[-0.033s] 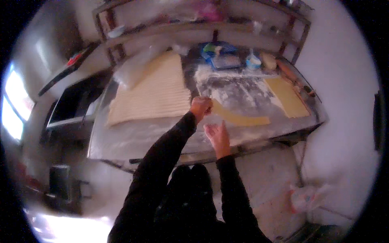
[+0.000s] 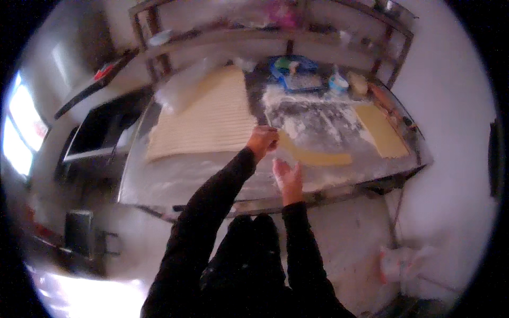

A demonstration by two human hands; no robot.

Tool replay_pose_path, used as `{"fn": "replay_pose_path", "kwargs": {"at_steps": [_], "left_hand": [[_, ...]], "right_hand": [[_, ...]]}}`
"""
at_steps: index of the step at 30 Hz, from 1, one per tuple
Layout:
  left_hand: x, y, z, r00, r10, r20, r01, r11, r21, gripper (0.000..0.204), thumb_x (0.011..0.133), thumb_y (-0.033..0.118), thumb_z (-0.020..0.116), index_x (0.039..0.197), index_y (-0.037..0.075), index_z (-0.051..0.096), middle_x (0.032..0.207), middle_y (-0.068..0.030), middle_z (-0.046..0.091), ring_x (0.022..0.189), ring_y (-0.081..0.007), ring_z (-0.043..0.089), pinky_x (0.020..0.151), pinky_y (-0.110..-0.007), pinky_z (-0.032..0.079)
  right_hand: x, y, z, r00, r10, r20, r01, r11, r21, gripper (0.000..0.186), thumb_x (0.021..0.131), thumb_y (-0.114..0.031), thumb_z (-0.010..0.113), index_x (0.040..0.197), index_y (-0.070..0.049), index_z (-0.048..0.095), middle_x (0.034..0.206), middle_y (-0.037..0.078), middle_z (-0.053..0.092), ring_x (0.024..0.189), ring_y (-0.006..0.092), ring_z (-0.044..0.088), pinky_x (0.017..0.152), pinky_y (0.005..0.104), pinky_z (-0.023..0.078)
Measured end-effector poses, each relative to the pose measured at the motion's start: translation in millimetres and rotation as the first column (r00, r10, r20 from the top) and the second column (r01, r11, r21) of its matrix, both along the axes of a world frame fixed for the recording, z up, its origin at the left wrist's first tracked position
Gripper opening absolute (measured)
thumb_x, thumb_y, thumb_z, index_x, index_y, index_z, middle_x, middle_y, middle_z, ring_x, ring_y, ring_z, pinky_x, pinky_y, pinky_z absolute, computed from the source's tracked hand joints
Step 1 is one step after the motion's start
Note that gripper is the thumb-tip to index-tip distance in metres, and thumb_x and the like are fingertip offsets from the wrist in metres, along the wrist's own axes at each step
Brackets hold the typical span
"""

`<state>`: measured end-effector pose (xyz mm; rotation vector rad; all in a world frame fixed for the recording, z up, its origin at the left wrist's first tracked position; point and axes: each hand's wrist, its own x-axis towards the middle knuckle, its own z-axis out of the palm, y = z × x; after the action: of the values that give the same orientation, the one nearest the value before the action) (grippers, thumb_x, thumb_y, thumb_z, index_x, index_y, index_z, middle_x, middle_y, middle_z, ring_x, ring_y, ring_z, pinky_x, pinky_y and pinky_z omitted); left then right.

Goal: The person rolls a rectangular piece of dough into a long, thin rope using both hands on a floured metal table. They then place the rolled dough onto a stack of similar dough ropes. This process is repeated multiple times with different pieces of dough.

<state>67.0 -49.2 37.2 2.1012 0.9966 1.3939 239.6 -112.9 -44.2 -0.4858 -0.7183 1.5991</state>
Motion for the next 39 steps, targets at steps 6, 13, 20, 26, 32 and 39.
{"fn": "replay_pose_path", "kwargs": {"at_steps": [6, 13, 20, 26, 32, 39], "left_hand": [[-102, -105, 26, 0.857, 0.189, 0.480, 0.127, 0.825, -0.551, 0.021, 0.085, 0.013, 0.064, 0.101, 0.000, 0.061, 0.088, -0.0073, 0.063, 0.069, -0.0151, 0.063, 0.063, -0.028, 0.055], [-235, -204, -18, 0.658, 0.535, 0.530, 0.032, 0.683, -0.730, 0.026, 0.083, 0.016, 0.065, 0.106, 0.003, 0.062, 0.087, -0.0052, 0.063, 0.074, -0.0198, 0.063, 0.066, -0.035, 0.054], [-317, -238, -74, 0.579, 0.759, -0.298, -0.766, 0.632, 0.120, 0.041, 0.073, 0.030, 0.073, 0.098, 0.000, 0.062, 0.098, -0.0197, 0.062, 0.089, -0.0390, 0.059, 0.074, -0.047, 0.050], [-206, -177, -71, 0.684, 0.490, -0.540, -0.526, 0.845, 0.101, 0.044, 0.074, 0.038, 0.073, 0.098, 0.003, 0.062, 0.101, -0.0185, 0.060, 0.095, -0.0362, 0.057, 0.080, -0.045, 0.048], [-200, -157, -95, 0.620, 0.435, -0.653, -0.473, 0.871, 0.132, 0.046, 0.074, 0.041, 0.072, 0.099, 0.005, 0.062, 0.103, -0.0167, 0.057, 0.098, -0.0342, 0.055, 0.081, -0.045, 0.047], [-224, -165, -86, 0.679, 0.367, -0.635, -0.360, 0.921, 0.148, 0.054, 0.070, 0.047, 0.074, 0.100, 0.004, 0.062, 0.105, -0.0168, 0.056, 0.098, -0.0351, 0.054, 0.081, -0.046, 0.047]], "right_hand": [[-44, 14, -6, 0.880, -0.014, -0.474, -0.118, 0.961, -0.248, 0.049, 0.093, -0.043, 0.055, 0.120, -0.002, 0.051, 0.126, 0.014, 0.054, 0.112, 0.0308, 0.053, 0.093, 0.0463, 0.046], [-84, -30, 9, 0.935, 0.112, -0.337, -0.261, 0.861, -0.437, 0.041, 0.093, -0.038, 0.056, 0.117, -0.004, 0.053, 0.113, 0.014, 0.061, 0.102, 0.0300, 0.060, 0.081, 0.0434, 0.050], [-74, -30, 6, 0.827, 0.008, 0.562, 0.147, 0.962, -0.230, 0.046, 0.088, -0.029, 0.059, 0.123, 0.002, 0.055, 0.108, 0.013, 0.066, 0.100, 0.0274, 0.063, 0.081, 0.0387, 0.051], [-51, 51, -1, 0.159, -0.467, 0.870, 0.053, 0.884, 0.465, 0.045, 0.080, -0.026, 0.063, 0.113, 0.005, 0.062, 0.097, 0.024, 0.067, 0.092, 0.0361, 0.065, 0.080, 0.0415, 0.051], [-65, 55, 16, -0.126, -0.502, 0.855, -0.223, 0.855, 0.469, 0.047, 0.077, -0.026, 0.064, 0.114, 0.003, 0.062, 0.098, 0.023, 0.067, 0.091, 0.0394, 0.064, 0.082, 0.0462, 0.050], [-54, 19, 17, 0.020, -0.567, 0.823, -0.453, 0.729, 0.513, 0.059, 0.071, -0.025, 0.074, 0.122, 0.000, 0.057, 0.105, 0.022, 0.066, 0.098, 0.0372, 0.063, 0.086, 0.0447, 0.049]]}}
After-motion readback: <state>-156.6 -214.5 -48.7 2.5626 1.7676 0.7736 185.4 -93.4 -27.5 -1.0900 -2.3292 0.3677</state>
